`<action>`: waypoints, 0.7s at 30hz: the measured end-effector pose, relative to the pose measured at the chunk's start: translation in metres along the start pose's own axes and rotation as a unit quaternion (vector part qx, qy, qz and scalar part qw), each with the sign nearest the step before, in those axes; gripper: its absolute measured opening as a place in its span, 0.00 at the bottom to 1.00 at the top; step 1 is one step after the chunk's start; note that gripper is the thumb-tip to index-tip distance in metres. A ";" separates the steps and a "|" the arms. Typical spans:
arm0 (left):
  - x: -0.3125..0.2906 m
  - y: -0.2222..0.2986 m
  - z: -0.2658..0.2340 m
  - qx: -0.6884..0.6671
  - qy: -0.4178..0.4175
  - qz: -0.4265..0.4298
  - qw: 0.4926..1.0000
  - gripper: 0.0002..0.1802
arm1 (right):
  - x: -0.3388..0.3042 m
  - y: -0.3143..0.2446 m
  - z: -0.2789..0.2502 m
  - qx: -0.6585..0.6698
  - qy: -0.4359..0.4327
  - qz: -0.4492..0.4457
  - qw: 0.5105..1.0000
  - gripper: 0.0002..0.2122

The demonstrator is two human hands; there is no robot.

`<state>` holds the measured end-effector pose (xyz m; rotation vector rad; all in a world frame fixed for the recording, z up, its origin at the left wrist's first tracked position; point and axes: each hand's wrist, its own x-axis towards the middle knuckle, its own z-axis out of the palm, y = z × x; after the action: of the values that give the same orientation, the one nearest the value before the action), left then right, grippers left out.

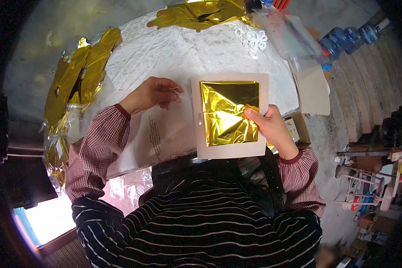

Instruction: The person places a gold balloon onto a cardboard backing, slides them into a plastic sleeve, and then unfolds a large letter-shaped balloon to place it into another plastic sleeve.

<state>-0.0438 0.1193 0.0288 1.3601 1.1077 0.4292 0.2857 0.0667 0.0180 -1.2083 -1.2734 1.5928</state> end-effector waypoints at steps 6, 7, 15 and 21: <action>-0.005 0.001 0.000 -0.010 0.019 0.005 1.000 0.11 | -0.004 0.010 -0.009 -0.012 0.012 -0.001 1.000 0.09; -0.006 0.001 0.000 -0.002 0.011 0.001 1.000 0.11 | -0.004 0.011 -0.014 -0.031 0.038 -0.018 0.999 0.08; 0.001 -0.009 0.004 0.010 0.015 0.026 1.000 0.12 | 0.007 0.005 0.000 0.028 0.102 -0.145 0.984 0.07; 0.002 -0.004 0.003 -0.003 0.015 0.010 1.000 0.13 | 0.000 0.020 0.002 0.005 0.055 -0.089 0.994 0.07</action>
<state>-0.0422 0.1182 0.0239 1.3642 1.1176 0.4687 0.2840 0.0619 -0.0016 -1.1268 -1.2632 1.3844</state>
